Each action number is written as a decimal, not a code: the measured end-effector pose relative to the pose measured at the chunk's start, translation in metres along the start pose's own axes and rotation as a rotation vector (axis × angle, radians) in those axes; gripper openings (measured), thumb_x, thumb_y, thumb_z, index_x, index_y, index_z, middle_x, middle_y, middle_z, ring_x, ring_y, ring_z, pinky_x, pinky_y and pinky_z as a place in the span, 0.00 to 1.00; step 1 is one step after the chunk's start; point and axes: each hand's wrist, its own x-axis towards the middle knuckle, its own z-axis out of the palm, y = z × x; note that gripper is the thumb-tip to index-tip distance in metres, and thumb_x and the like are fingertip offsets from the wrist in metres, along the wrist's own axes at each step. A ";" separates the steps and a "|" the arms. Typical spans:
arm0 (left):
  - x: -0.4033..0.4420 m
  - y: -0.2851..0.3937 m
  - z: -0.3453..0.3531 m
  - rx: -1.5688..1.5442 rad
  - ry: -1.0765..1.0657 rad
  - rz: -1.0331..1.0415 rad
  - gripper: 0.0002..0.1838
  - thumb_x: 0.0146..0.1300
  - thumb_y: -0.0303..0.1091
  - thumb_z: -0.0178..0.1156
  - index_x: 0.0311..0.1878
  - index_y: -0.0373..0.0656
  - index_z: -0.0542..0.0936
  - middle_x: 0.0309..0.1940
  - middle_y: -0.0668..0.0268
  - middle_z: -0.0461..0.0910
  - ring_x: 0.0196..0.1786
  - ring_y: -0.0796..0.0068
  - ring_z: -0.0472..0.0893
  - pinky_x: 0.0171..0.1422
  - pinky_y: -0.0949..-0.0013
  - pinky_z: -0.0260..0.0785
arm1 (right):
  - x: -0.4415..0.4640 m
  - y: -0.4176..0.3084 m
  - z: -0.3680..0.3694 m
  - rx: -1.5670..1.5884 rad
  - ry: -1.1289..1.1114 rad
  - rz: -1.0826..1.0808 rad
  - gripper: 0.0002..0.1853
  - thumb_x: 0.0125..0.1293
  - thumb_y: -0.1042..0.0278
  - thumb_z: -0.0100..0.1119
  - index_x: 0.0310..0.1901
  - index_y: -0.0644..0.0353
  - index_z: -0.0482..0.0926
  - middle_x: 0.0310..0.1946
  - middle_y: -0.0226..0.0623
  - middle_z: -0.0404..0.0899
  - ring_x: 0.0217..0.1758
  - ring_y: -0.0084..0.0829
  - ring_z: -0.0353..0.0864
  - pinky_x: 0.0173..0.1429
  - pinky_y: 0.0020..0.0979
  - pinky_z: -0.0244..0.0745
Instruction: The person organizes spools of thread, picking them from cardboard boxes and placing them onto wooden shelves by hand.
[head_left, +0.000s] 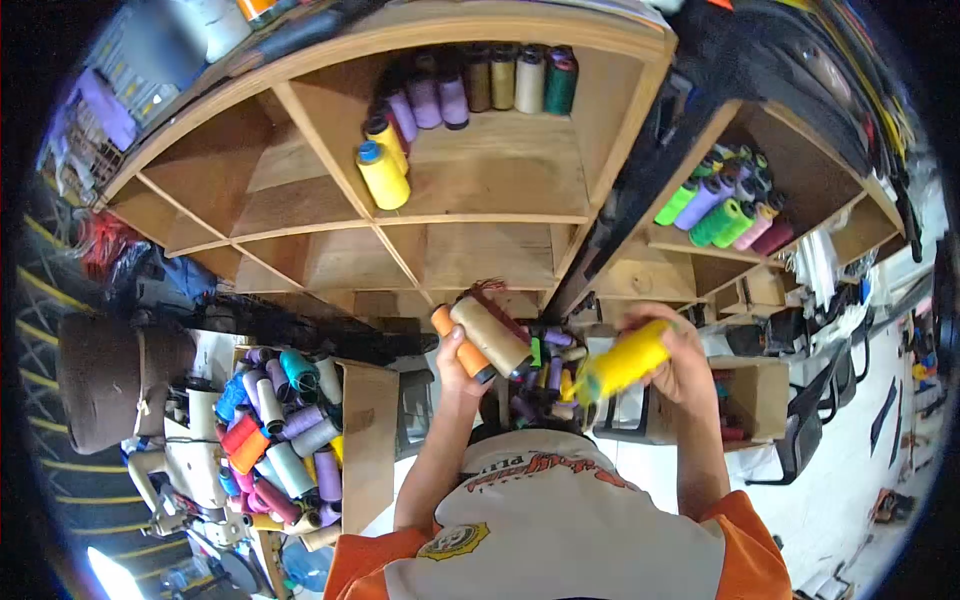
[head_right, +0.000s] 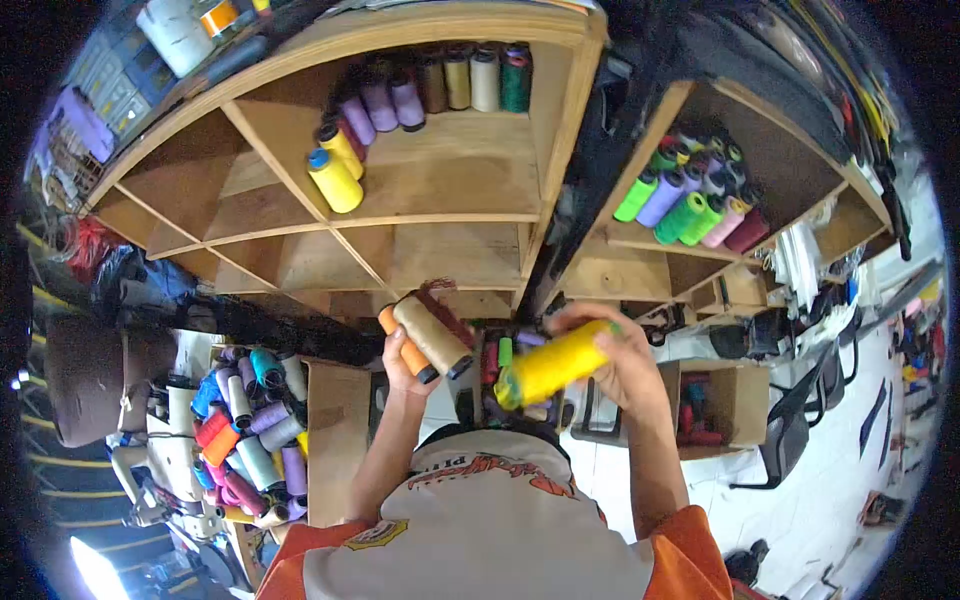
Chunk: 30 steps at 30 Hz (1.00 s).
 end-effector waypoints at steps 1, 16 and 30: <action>-0.003 0.008 0.005 0.002 -0.003 0.020 0.35 0.50 0.43 0.65 0.61 0.44 0.67 0.54 0.56 0.74 0.58 0.53 0.74 0.66 0.43 0.63 | 0.000 0.019 -0.018 0.121 0.157 0.083 0.25 0.68 0.52 0.53 0.57 0.65 0.70 0.47 0.45 0.79 0.43 0.30 0.83 0.35 0.26 0.82; 0.001 0.045 -0.010 0.091 -0.068 0.191 0.36 0.52 0.48 0.63 0.63 0.44 0.65 0.54 0.58 0.72 0.57 0.55 0.73 0.64 0.44 0.64 | 0.151 0.047 0.007 -0.736 0.111 -0.149 0.29 0.56 0.60 0.70 0.54 0.67 0.71 0.44 0.38 0.81 0.48 0.28 0.79 0.54 0.29 0.73; -0.014 0.064 -0.024 0.016 0.057 0.227 0.34 0.49 0.42 0.66 0.60 0.44 0.69 0.52 0.58 0.76 0.55 0.57 0.76 0.64 0.48 0.67 | 0.410 0.058 0.002 -1.215 0.562 -0.363 0.29 0.50 0.55 0.72 0.50 0.66 0.77 0.39 0.52 0.81 0.47 0.49 0.80 0.52 0.40 0.73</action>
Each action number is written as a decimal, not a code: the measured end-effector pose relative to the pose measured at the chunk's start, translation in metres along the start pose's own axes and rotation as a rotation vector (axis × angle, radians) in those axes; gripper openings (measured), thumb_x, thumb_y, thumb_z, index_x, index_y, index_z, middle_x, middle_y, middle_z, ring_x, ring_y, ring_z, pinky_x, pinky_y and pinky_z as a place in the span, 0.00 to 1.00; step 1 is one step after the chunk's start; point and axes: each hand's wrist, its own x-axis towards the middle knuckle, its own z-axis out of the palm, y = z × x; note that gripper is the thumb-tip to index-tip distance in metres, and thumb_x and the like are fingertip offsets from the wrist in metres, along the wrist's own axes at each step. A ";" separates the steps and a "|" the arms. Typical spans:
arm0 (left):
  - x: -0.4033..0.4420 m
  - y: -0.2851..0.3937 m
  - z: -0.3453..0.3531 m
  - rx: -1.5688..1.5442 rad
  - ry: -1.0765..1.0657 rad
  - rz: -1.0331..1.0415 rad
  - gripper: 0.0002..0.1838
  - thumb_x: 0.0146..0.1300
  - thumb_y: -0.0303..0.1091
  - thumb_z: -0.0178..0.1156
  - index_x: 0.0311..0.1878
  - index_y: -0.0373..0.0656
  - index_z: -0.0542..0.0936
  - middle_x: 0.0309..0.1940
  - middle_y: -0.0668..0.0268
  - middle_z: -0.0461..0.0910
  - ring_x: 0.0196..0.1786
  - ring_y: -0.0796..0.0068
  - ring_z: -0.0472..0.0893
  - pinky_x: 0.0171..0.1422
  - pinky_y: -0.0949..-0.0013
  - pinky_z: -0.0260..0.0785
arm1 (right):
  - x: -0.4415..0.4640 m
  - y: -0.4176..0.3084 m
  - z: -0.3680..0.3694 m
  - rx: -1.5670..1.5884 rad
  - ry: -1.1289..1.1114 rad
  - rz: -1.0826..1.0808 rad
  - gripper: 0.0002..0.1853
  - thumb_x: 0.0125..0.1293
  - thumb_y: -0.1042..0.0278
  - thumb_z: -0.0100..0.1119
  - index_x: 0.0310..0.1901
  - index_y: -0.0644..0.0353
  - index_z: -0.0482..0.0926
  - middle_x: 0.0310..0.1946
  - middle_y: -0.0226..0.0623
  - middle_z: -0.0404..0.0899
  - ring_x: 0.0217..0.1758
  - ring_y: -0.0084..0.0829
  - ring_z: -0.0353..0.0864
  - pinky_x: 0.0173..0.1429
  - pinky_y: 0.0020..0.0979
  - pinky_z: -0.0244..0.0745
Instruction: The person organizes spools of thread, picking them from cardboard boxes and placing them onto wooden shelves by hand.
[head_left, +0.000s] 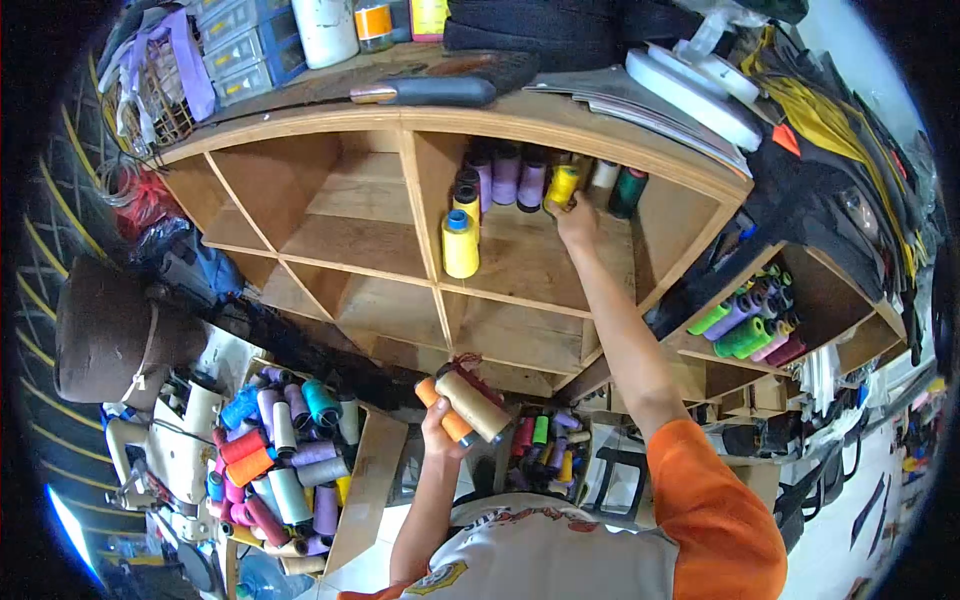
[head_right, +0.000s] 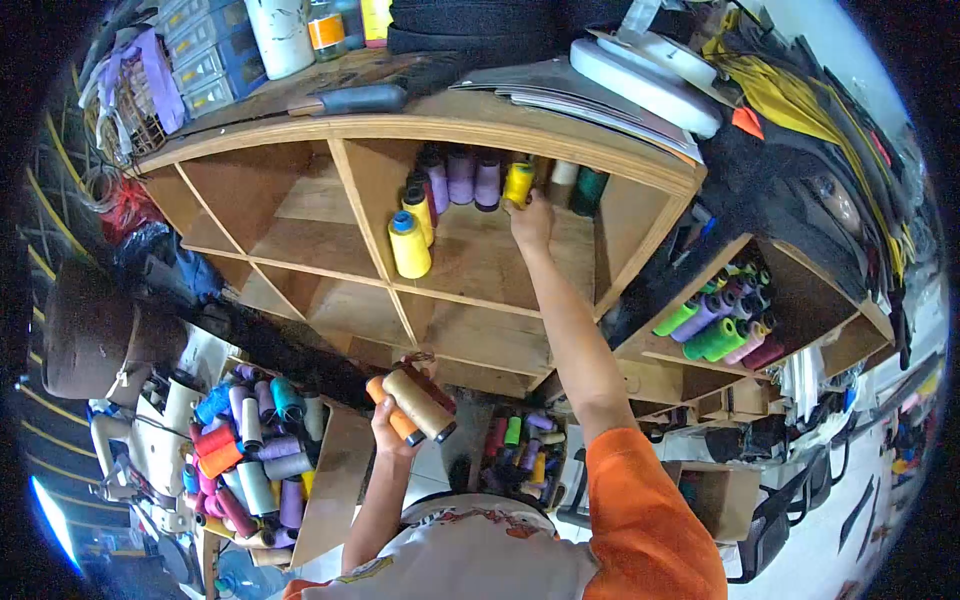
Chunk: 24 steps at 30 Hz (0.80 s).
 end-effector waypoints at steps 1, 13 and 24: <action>0.001 0.002 -0.007 0.020 0.008 0.000 0.35 0.49 0.43 0.66 0.61 0.45 0.68 0.53 0.58 0.75 0.56 0.57 0.75 0.65 0.48 0.66 | 0.003 0.005 0.008 -0.021 0.084 -0.069 0.21 0.52 0.55 0.70 0.41 0.62 0.79 0.34 0.43 0.83 0.41 0.40 0.83 0.46 0.36 0.75; 0.012 -0.002 0.011 0.005 -0.078 0.003 0.34 0.51 0.42 0.65 0.61 0.43 0.67 0.52 0.54 0.75 0.54 0.52 0.77 0.63 0.43 0.67 | 0.003 0.010 0.015 -0.041 0.109 -0.201 0.16 0.52 0.62 0.69 0.39 0.63 0.80 0.31 0.45 0.83 0.37 0.40 0.84 0.41 0.36 0.76; 0.008 -0.013 -0.001 0.004 -0.036 -0.056 0.29 0.54 0.37 0.62 0.59 0.42 0.68 0.52 0.56 0.76 0.54 0.55 0.77 0.63 0.47 0.68 | 0.001 0.026 0.018 -0.088 0.140 -0.266 0.14 0.48 0.65 0.72 0.34 0.62 0.81 0.23 0.40 0.80 0.28 0.36 0.80 0.35 0.34 0.73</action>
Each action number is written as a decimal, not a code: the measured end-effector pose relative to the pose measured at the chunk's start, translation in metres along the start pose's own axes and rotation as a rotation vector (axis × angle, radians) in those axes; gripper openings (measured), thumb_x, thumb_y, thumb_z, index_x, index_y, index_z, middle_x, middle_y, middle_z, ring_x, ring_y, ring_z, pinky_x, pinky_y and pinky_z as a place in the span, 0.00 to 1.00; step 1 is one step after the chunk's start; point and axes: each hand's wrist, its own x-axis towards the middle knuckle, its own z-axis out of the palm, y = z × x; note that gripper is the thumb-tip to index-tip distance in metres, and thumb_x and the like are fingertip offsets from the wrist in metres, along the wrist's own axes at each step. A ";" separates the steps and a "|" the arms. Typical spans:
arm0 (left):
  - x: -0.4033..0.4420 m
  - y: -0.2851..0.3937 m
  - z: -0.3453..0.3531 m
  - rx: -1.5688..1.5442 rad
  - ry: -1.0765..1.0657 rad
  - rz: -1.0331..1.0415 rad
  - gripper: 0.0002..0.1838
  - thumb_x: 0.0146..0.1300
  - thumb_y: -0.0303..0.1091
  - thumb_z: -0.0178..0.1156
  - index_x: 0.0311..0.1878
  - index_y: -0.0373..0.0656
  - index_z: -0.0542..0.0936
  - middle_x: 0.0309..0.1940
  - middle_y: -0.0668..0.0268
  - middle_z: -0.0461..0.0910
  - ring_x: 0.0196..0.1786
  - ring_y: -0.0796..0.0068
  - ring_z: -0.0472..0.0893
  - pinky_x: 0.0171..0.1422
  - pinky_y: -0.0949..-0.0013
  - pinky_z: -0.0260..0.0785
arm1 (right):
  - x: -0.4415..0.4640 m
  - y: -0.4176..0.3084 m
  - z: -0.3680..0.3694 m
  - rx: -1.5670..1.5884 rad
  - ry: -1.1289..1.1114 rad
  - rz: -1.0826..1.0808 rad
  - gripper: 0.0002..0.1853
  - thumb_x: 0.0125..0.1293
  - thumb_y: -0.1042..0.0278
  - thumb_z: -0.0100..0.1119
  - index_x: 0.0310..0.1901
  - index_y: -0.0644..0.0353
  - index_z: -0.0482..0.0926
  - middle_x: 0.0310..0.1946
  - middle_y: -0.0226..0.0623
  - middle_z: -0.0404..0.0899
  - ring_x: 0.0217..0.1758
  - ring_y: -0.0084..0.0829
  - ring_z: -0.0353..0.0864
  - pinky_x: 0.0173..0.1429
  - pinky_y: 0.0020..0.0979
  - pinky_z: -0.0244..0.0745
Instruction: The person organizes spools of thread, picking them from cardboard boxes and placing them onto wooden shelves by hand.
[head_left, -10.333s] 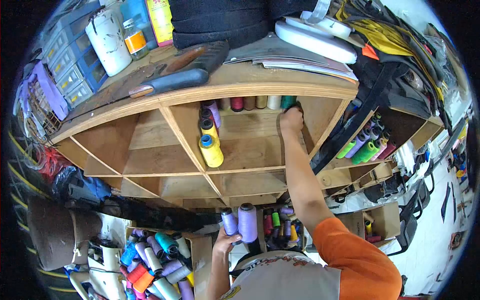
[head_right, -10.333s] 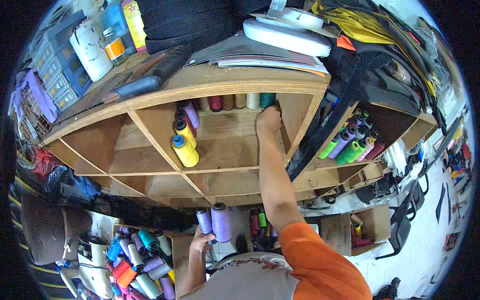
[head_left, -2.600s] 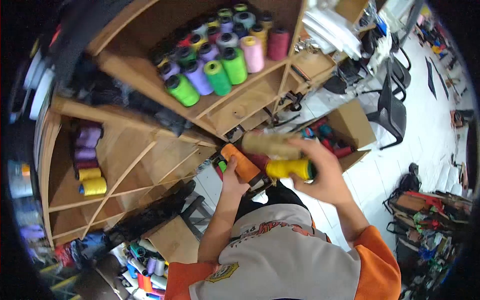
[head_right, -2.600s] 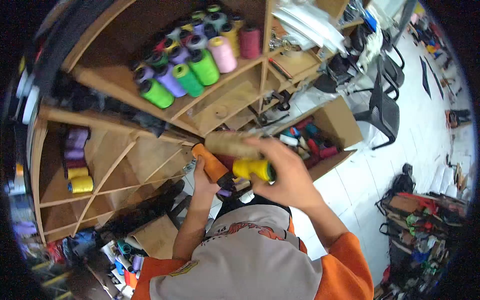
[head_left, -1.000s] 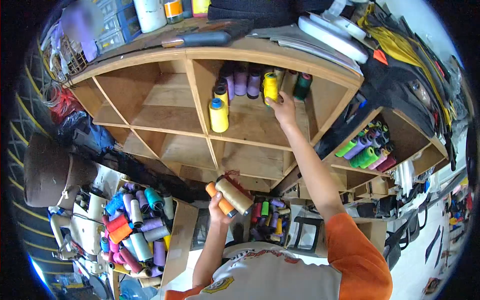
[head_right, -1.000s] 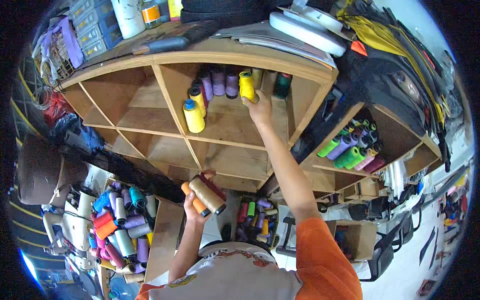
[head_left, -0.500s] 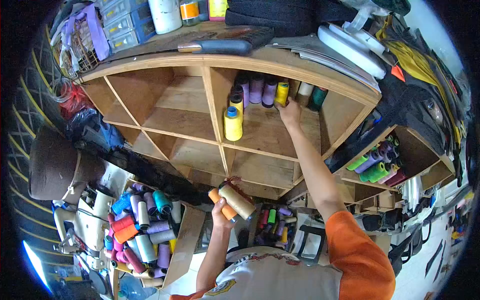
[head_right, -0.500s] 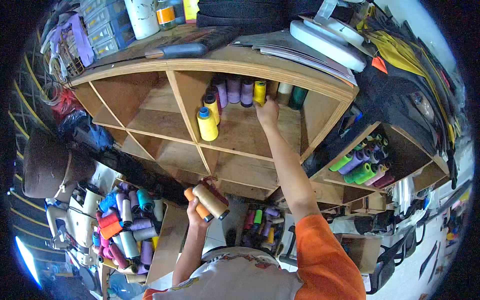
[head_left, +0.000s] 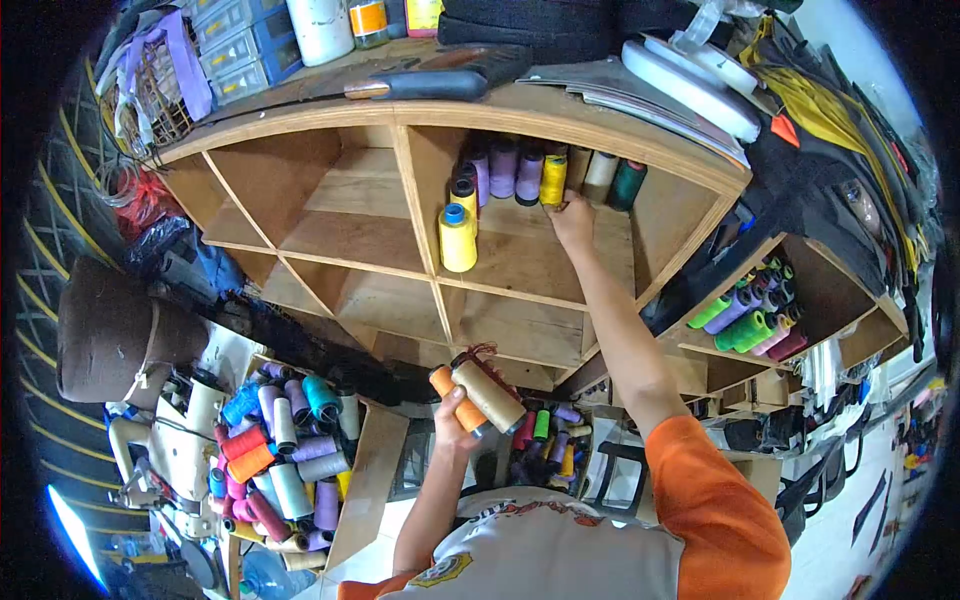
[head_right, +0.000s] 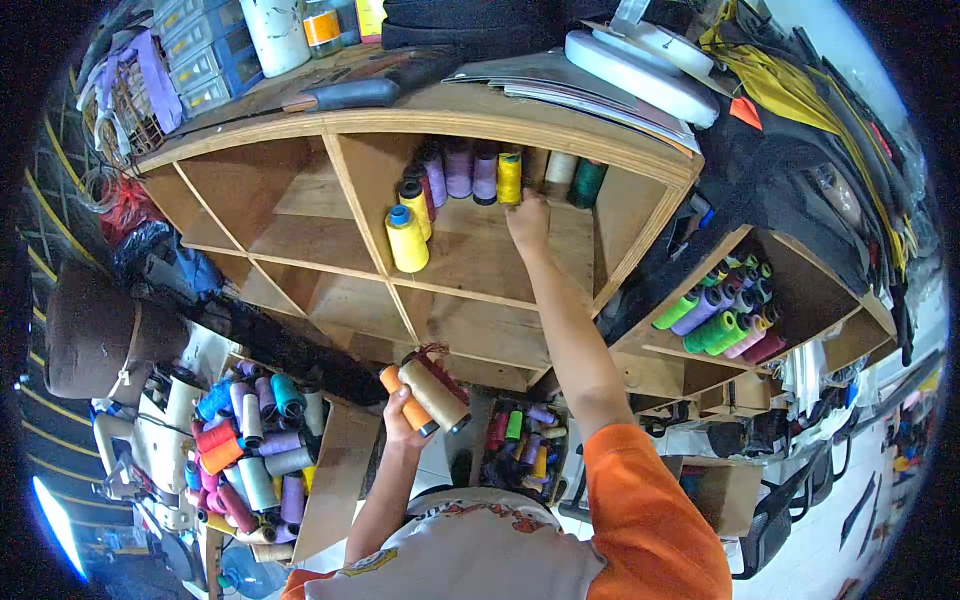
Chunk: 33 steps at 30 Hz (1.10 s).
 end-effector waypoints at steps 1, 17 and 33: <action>0.000 0.000 0.000 -0.004 -0.016 -0.001 0.29 0.54 0.37 0.62 0.60 0.42 0.68 0.52 0.56 0.76 0.55 0.55 0.77 0.63 0.47 0.68 | -0.002 0.001 0.000 -0.036 0.000 0.000 0.14 0.48 0.65 0.72 0.34 0.62 0.81 0.23 0.40 0.79 0.27 0.36 0.80 0.35 0.35 0.73; 0.020 -0.005 0.031 0.197 0.032 0.036 0.31 0.56 0.30 0.62 0.63 0.44 0.65 0.53 0.61 0.74 0.55 0.63 0.76 0.63 0.56 0.68 | -0.163 -0.110 -0.187 0.370 -1.151 0.181 0.31 0.48 0.51 0.71 0.48 0.66 0.78 0.40 0.44 0.82 0.42 0.36 0.81 0.49 0.32 0.74; 0.004 0.008 0.014 0.202 0.049 0.089 0.32 0.54 0.40 0.64 0.61 0.43 0.66 0.54 0.59 0.74 0.59 0.60 0.73 0.66 0.52 0.64 | 0.005 -0.005 -0.044 -0.047 0.075 0.186 0.30 0.46 0.62 0.74 0.50 0.69 0.78 0.42 0.50 0.82 0.43 0.39 0.83 0.50 0.34 0.75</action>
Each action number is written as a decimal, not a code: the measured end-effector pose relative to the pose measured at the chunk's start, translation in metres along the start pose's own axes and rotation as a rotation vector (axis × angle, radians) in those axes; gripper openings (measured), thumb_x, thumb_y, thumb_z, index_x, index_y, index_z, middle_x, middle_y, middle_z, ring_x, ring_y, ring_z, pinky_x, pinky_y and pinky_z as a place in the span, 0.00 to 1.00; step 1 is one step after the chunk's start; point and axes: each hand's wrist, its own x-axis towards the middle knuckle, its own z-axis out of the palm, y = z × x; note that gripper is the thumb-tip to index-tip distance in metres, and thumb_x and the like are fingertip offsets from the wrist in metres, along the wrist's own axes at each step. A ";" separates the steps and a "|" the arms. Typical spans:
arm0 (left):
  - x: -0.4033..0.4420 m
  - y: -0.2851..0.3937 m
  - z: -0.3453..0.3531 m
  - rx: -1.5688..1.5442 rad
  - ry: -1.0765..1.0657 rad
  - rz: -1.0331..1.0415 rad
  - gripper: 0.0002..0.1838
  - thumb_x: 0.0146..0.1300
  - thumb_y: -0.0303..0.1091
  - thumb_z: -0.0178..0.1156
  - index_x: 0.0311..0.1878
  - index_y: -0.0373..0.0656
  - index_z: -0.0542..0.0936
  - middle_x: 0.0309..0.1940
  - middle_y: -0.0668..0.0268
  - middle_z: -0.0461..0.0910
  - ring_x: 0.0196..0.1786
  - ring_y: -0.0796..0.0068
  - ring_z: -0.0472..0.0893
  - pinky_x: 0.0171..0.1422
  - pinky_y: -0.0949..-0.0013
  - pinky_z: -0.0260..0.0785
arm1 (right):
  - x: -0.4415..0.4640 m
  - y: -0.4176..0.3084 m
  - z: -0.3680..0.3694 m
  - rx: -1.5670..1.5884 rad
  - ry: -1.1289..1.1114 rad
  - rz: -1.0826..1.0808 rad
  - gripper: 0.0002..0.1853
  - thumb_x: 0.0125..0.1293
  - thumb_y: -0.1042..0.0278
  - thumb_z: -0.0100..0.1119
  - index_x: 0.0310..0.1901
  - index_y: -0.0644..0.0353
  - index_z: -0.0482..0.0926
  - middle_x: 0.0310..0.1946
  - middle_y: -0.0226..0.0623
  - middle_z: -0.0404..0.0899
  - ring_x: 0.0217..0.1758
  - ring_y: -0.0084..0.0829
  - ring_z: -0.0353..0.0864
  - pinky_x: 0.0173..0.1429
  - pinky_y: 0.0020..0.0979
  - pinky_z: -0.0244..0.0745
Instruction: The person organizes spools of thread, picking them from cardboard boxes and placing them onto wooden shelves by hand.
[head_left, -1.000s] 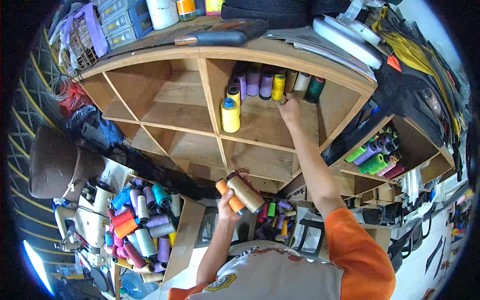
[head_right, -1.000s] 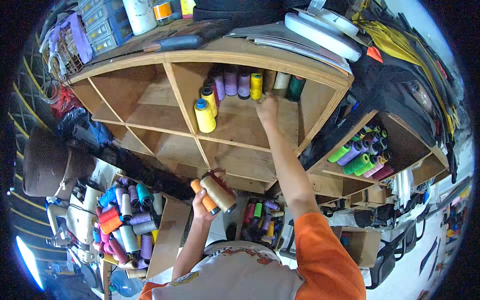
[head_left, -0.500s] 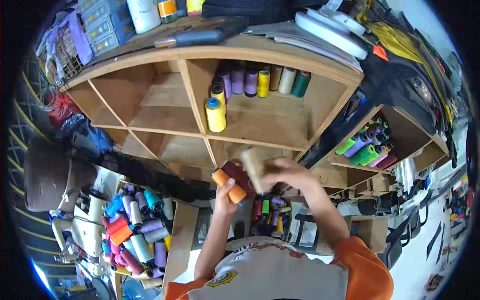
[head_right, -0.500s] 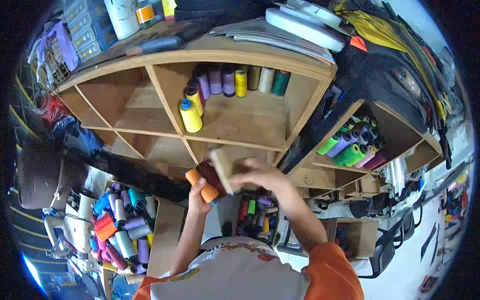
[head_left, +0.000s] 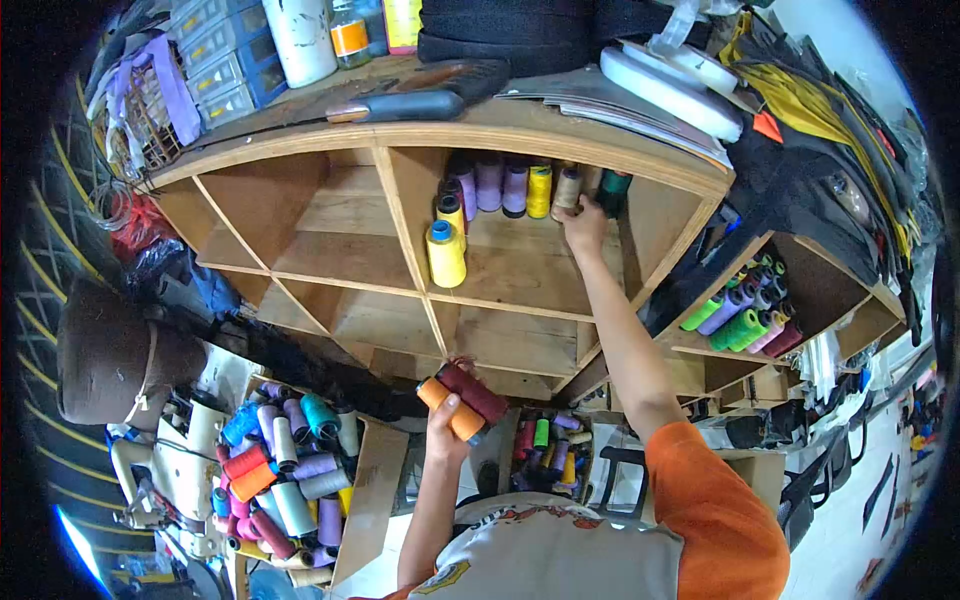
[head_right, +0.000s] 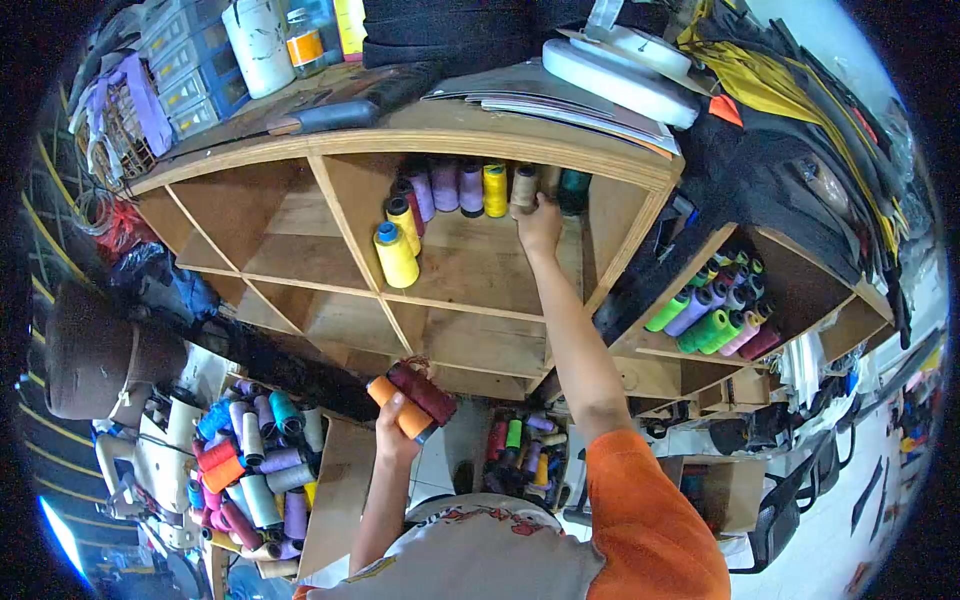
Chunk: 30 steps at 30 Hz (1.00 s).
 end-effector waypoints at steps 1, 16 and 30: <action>0.000 0.002 0.000 -0.007 0.008 0.016 0.32 0.54 0.40 0.64 0.61 0.43 0.66 0.54 0.59 0.74 0.59 0.59 0.74 0.66 0.52 0.65 | 0.001 -0.001 0.001 0.009 0.027 -0.034 0.30 0.45 0.62 0.75 0.50 0.68 0.78 0.42 0.51 0.82 0.43 0.41 0.83 0.50 0.35 0.75; 0.002 0.000 0.007 0.021 -0.004 -0.020 0.33 0.54 0.35 0.64 0.64 0.42 0.64 0.52 0.60 0.74 0.57 0.63 0.74 0.64 0.56 0.66 | -0.033 -0.001 -0.021 0.200 -0.084 -0.002 0.19 0.50 0.62 0.71 0.42 0.62 0.79 0.29 0.40 0.80 0.35 0.33 0.81 0.44 0.31 0.75; 0.023 -0.007 0.051 0.230 -0.102 -0.128 0.37 0.53 0.22 0.60 0.68 0.45 0.60 0.59 0.58 0.69 0.58 0.65 0.73 0.61 0.58 0.70 | -0.167 -0.039 -0.165 0.626 -1.217 0.234 0.23 0.56 0.59 0.67 0.47 0.68 0.80 0.41 0.39 0.83 0.45 0.27 0.81 0.51 0.31 0.75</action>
